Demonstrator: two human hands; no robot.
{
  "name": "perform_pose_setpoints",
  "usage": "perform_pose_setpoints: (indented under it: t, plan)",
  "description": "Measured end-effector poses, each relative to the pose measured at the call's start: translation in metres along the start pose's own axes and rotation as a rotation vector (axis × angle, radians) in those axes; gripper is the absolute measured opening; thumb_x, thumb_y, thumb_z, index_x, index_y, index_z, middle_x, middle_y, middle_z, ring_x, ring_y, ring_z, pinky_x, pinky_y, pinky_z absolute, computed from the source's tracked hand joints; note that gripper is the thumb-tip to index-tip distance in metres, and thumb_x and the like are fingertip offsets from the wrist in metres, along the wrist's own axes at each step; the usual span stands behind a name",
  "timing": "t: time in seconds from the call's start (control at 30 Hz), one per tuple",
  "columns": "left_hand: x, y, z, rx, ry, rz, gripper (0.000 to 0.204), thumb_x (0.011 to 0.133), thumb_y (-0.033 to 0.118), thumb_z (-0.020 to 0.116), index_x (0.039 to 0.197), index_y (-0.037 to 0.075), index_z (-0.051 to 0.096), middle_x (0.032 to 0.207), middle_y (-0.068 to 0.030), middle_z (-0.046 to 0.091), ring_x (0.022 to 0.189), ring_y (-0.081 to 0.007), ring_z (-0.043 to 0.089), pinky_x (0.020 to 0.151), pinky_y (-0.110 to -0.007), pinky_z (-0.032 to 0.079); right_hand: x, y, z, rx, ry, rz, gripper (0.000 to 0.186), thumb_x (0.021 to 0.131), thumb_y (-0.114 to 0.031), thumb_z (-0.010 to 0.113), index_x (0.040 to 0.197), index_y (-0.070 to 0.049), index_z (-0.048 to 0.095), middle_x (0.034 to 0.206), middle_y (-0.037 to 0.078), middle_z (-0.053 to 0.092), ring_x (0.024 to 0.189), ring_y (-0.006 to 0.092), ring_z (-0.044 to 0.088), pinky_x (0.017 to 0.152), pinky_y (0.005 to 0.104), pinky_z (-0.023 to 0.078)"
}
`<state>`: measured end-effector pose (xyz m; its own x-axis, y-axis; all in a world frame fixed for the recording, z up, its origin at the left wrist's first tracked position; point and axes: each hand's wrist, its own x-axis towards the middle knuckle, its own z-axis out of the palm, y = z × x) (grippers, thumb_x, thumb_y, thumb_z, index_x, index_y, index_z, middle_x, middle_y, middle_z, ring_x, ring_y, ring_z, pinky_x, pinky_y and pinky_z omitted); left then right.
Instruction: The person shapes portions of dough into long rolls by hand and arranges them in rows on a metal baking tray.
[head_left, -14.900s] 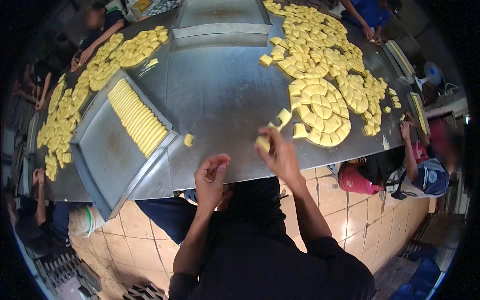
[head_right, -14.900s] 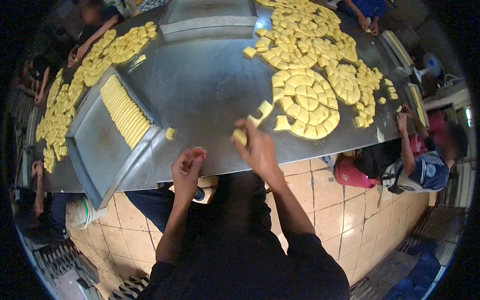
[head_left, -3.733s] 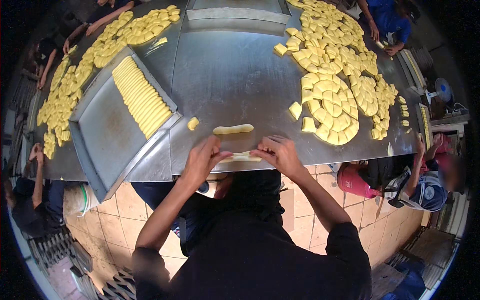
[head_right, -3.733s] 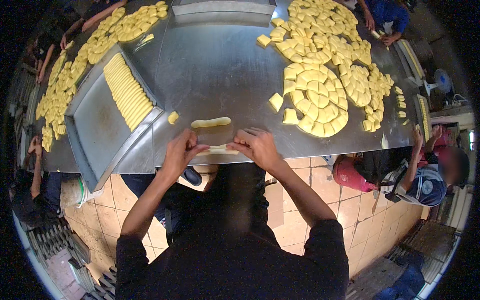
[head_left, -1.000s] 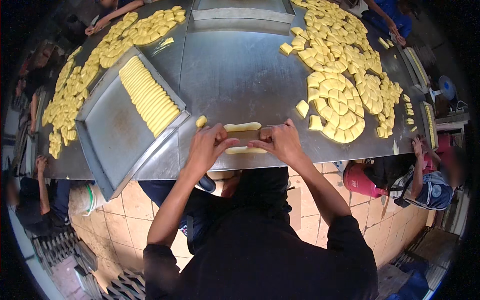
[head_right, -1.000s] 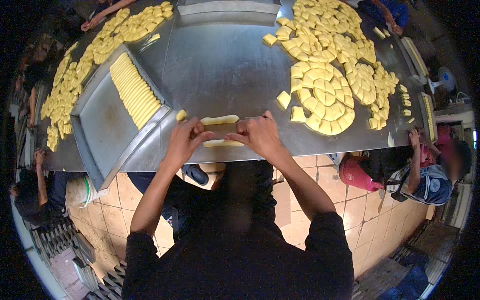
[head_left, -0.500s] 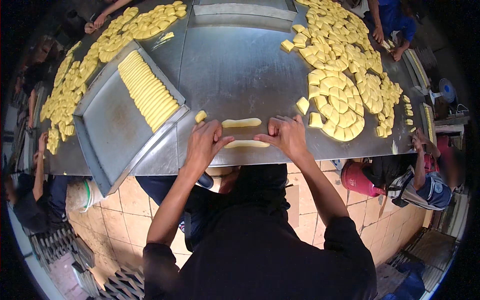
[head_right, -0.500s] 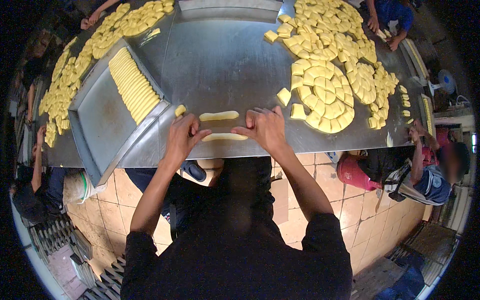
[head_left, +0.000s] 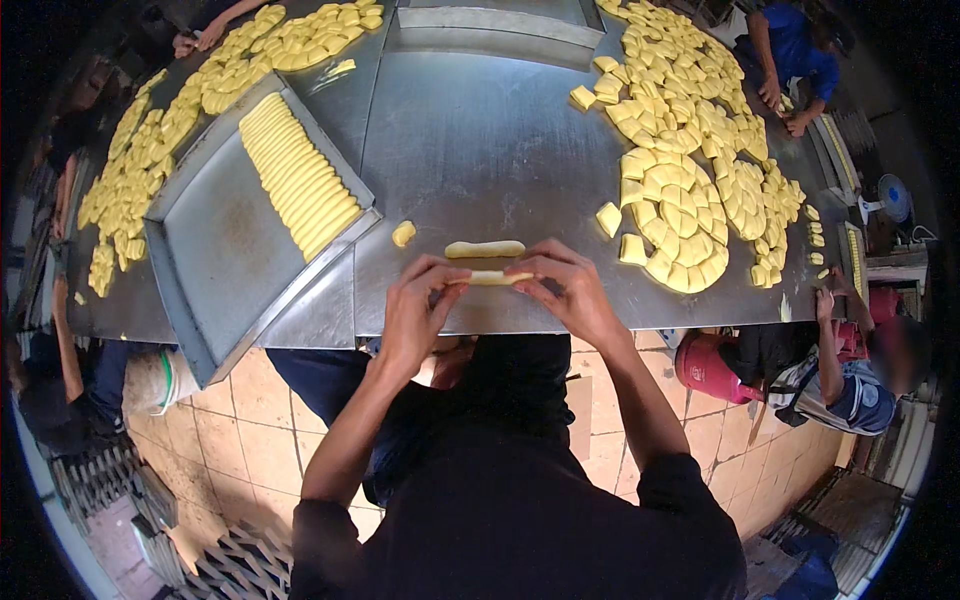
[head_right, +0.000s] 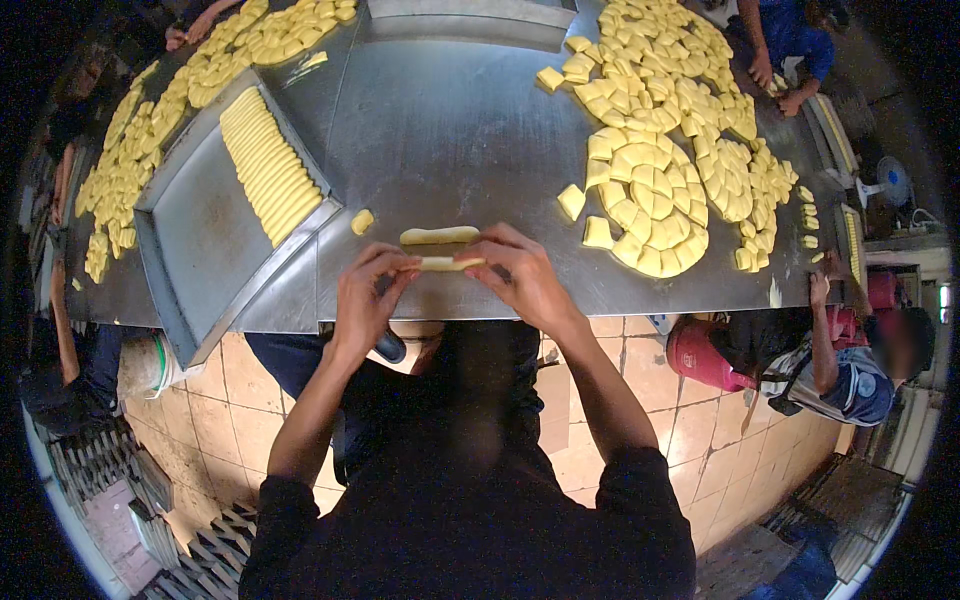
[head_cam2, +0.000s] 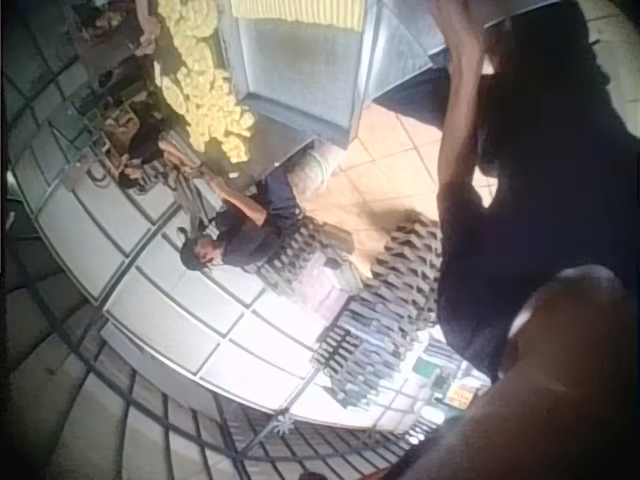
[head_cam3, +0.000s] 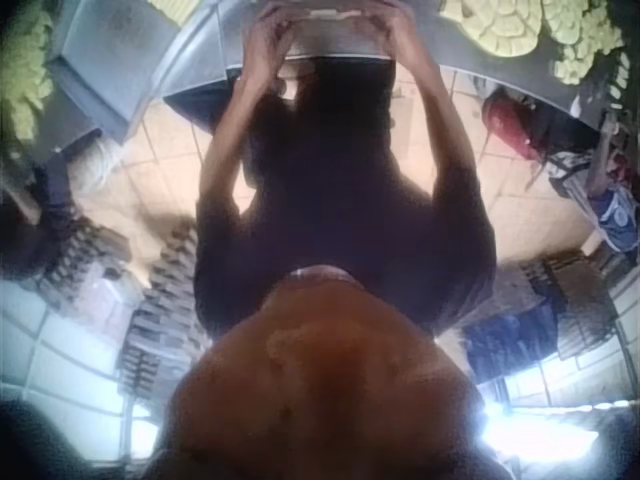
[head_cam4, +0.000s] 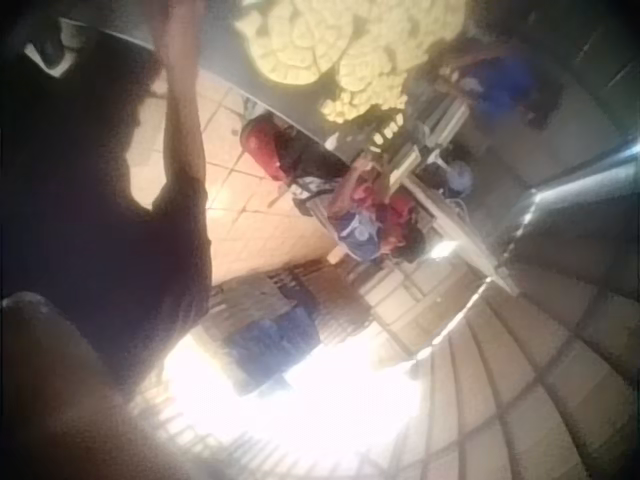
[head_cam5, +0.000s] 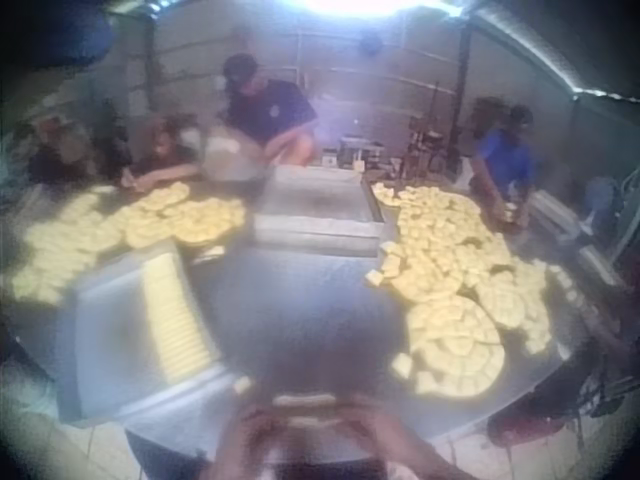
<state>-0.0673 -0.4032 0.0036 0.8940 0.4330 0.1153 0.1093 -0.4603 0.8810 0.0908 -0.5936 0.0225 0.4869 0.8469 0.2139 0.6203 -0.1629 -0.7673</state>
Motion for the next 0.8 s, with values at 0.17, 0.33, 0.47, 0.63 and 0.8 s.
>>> perform_pose_setpoints:
  t: [0.17, 0.33, 0.47, 0.63, 0.8]
  plan:
    - [0.015, -0.024, 0.008, 0.121, 0.056, 0.073, 0.028, 0.087, -0.006, 0.073, 0.114, 0.002, 0.071, 0.112, -0.0144, 0.063, 0.089, -0.0273, 0.065, 0.072, -0.037, 0.053, 0.011, 0.019, 0.025, -0.051, 0.092, 0.095, 0.025, 0.085, 0.000, 0.078, 0.109, -0.005, 0.074, 0.120, 0.014, 0.062, 0.096, 0.0309, 0.067, 0.078, 0.0400, 0.056]
    - [0.012, -0.008, 0.010, 0.041, 0.115, 0.047, 0.042, 0.088, -0.005, 0.072, 0.129, 0.003, 0.066, 0.124, -0.0165, 0.058, 0.092, -0.0287, 0.065, 0.078, -0.037, 0.054, 0.005, -0.001, 0.019, 0.003, 0.145, 0.169, 0.041, 0.087, 0.003, 0.075, 0.127, -0.007, 0.070, 0.123, 0.013, 0.057, 0.107, 0.0301, 0.063, 0.090, 0.0416, 0.055]
    - [0.028, -0.012, 0.012, 0.373, 0.099, 0.324, 0.041, 0.090, 0.000, 0.074, 0.131, 0.003, 0.067, 0.120, -0.0154, 0.061, 0.087, -0.0276, 0.067, 0.076, -0.036, 0.054, 0.018, 0.002, 0.018, -0.184, 0.138, -0.016, 0.048, 0.087, -0.002, 0.076, 0.133, -0.006, 0.066, 0.121, 0.014, 0.059, 0.113, 0.0336, 0.061, 0.094, 0.0431, 0.053]
    - [0.046, -0.014, -0.015, 0.221, -0.119, 0.134, 0.035, 0.087, 0.003, 0.078, 0.122, 0.001, 0.072, 0.108, -0.0144, 0.065, 0.084, -0.0286, 0.068, 0.076, -0.037, 0.054, 0.039, 0.007, -0.008, -0.320, -0.161, -0.001, 0.047, 0.087, -0.008, 0.074, 0.134, -0.005, 0.066, 0.118, 0.016, 0.064, 0.114, 0.0375, 0.062, 0.097, 0.0438, 0.052]
    - [0.041, -0.010, -0.021, 0.232, -0.090, 0.141, 0.036, 0.083, -0.005, 0.077, 0.119, -0.001, 0.073, 0.110, -0.0161, 0.070, 0.085, -0.0307, 0.071, 0.076, -0.041, 0.055, 0.030, 0.027, -0.006, -0.322, -0.120, -0.090, 0.045, 0.088, -0.009, 0.073, 0.132, -0.005, 0.068, 0.118, 0.015, 0.067, 0.110, 0.0353, 0.064, 0.096, 0.0423, 0.053]
